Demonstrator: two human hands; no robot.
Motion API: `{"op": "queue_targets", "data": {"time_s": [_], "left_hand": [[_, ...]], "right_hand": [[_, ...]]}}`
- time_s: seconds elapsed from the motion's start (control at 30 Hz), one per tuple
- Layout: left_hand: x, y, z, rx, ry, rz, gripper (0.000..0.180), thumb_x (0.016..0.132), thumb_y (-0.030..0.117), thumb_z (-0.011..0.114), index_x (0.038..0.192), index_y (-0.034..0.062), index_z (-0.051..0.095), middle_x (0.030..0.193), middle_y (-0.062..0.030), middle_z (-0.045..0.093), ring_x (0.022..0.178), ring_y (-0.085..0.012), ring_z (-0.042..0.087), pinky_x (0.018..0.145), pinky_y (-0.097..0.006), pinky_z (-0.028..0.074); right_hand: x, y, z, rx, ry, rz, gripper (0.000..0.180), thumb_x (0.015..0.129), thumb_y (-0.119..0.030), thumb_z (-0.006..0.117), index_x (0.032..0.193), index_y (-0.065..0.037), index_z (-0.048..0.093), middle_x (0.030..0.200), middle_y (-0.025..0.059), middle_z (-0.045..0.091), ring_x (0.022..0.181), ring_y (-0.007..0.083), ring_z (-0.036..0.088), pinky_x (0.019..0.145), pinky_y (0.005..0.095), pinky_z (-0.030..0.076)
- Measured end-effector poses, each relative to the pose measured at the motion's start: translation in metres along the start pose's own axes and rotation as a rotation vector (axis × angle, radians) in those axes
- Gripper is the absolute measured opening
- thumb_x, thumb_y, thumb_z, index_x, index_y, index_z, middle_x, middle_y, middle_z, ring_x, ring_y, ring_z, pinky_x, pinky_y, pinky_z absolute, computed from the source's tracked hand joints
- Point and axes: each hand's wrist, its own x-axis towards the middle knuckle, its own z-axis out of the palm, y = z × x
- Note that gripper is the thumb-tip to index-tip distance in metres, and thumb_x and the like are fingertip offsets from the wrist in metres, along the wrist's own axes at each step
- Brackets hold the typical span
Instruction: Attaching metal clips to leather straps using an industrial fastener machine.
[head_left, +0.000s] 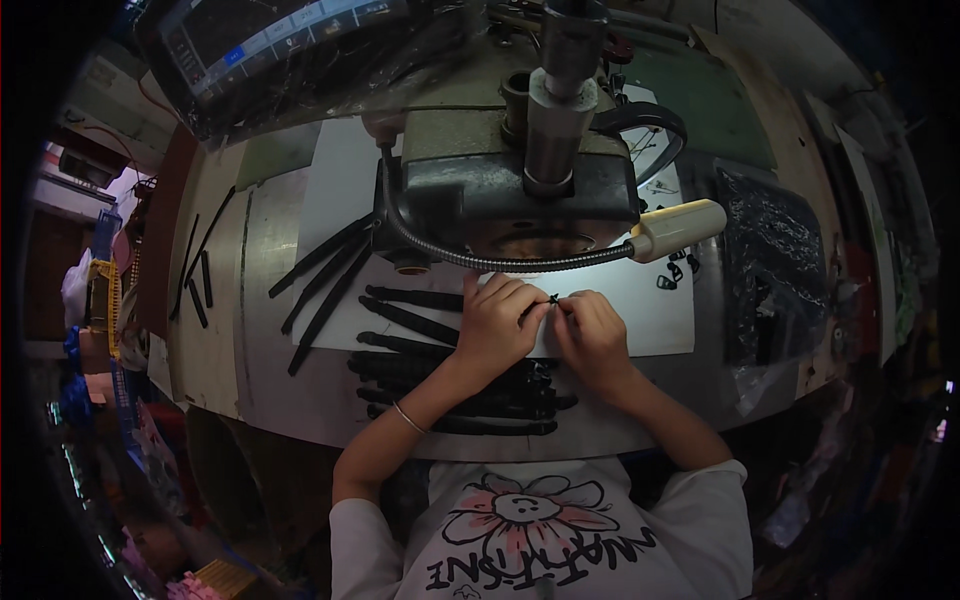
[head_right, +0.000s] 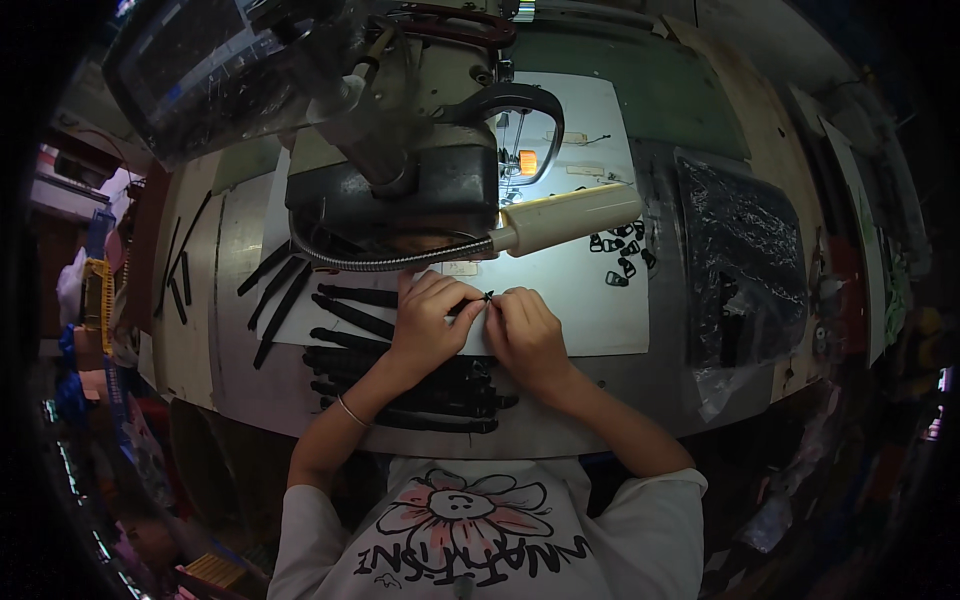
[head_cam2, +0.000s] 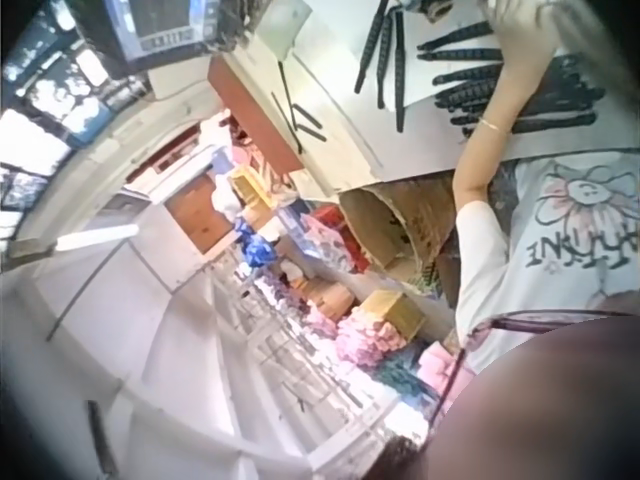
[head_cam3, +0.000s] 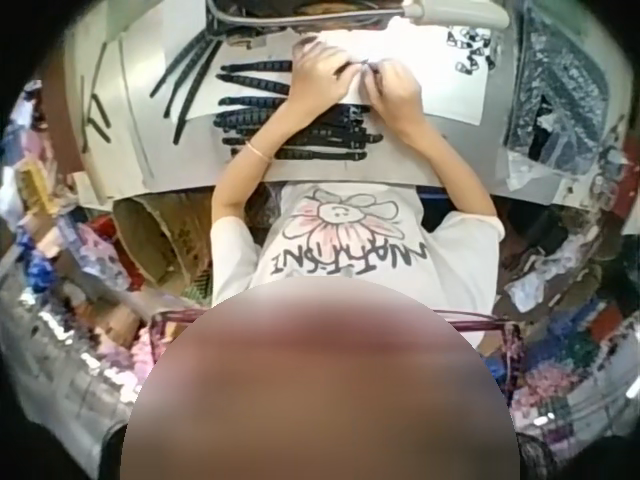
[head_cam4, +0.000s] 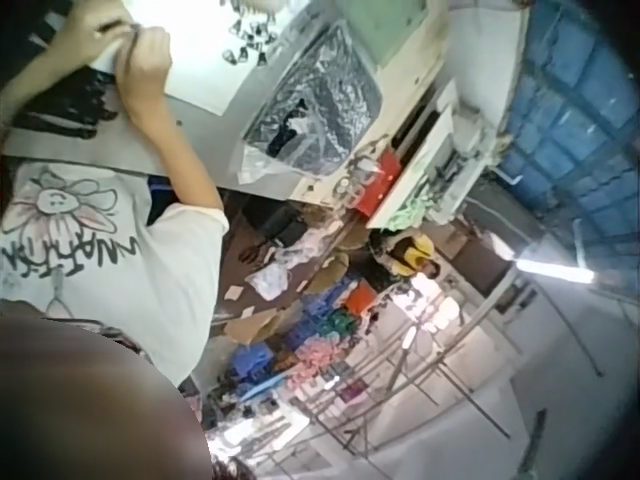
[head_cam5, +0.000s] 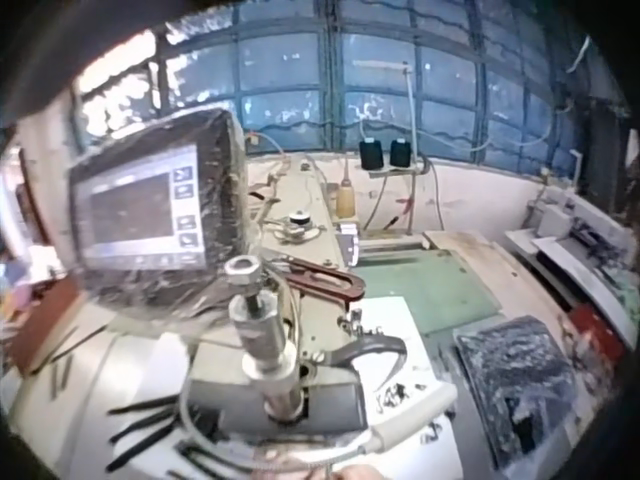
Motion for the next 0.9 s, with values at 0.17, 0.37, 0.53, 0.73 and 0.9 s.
{"op": "queue_targets", "data": {"time_s": [0.17, 0.37, 0.53, 0.73, 0.9], "left_hand": [[0.0, 0.001, 0.003, -0.083, -0.007, -0.028, 0.008, 0.073, 0.014, 0.064, 0.071, 0.0096, 0.058, 0.07, 0.0006, 0.058, 0.076, -0.0179, 0.054, 0.085, -0.036, 0.031], [0.002, 0.001, 0.006, -0.07, 0.016, -0.047, 0.008, 0.073, 0.014, 0.064, 0.07, 0.0095, 0.058, 0.07, 0.0003, 0.059, 0.075, -0.0174, 0.054, 0.087, -0.036, 0.031], [0.0, -0.005, 0.008, -0.052, 0.015, -0.01, 0.007, 0.073, 0.015, 0.064, 0.073, 0.0096, 0.06, 0.071, 0.0006, 0.06, 0.075, -0.017, 0.054, 0.088, -0.036, 0.03], [0.005, -0.013, -0.002, -0.088, -0.054, -0.115, 0.009, 0.072, 0.018, 0.068, 0.075, 0.0105, 0.063, 0.074, 0.001, 0.061, 0.081, -0.0176, 0.054, 0.088, -0.035, 0.028], [0.004, -0.01, -0.002, -0.15, -0.034, -0.058, 0.012, 0.072, 0.019, 0.068, 0.074, 0.0092, 0.063, 0.076, 0.0, 0.062, 0.084, -0.0186, 0.054, 0.088, -0.035, 0.03]], "right_hand": [[0.001, 0.002, 0.0, -0.04, 0.027, 0.008, 0.011, 0.073, -0.001, 0.061, 0.079, 0.0, 0.052, 0.072, 0.0109, 0.052, 0.065, 0.0266, 0.052, 0.057, 0.0349, 0.044], [0.003, 0.004, 0.0, -0.028, 0.04, -0.01, 0.013, 0.072, 0.0, 0.062, 0.079, 0.0, 0.052, 0.072, 0.0112, 0.052, 0.065, 0.0262, 0.053, 0.057, 0.0345, 0.044], [0.0, 0.006, 0.004, -0.02, 0.055, -0.039, 0.014, 0.07, 0.001, 0.063, 0.08, 0.0, 0.053, 0.073, 0.0116, 0.054, 0.066, 0.0261, 0.054, 0.057, 0.0337, 0.045], [0.003, 0.007, -0.001, -0.005, 0.073, 0.034, 0.013, 0.071, 0.002, 0.065, 0.08, 0.0, 0.055, 0.075, 0.0103, 0.056, 0.06, 0.021, 0.055, 0.055, 0.0288, 0.045], [0.004, 0.007, 0.0, 0.11, 0.022, 0.055, 0.013, 0.072, 0.002, 0.063, 0.081, 0.001, 0.054, 0.075, 0.0115, 0.056, 0.065, 0.0237, 0.056, 0.058, 0.0299, 0.046]]}}
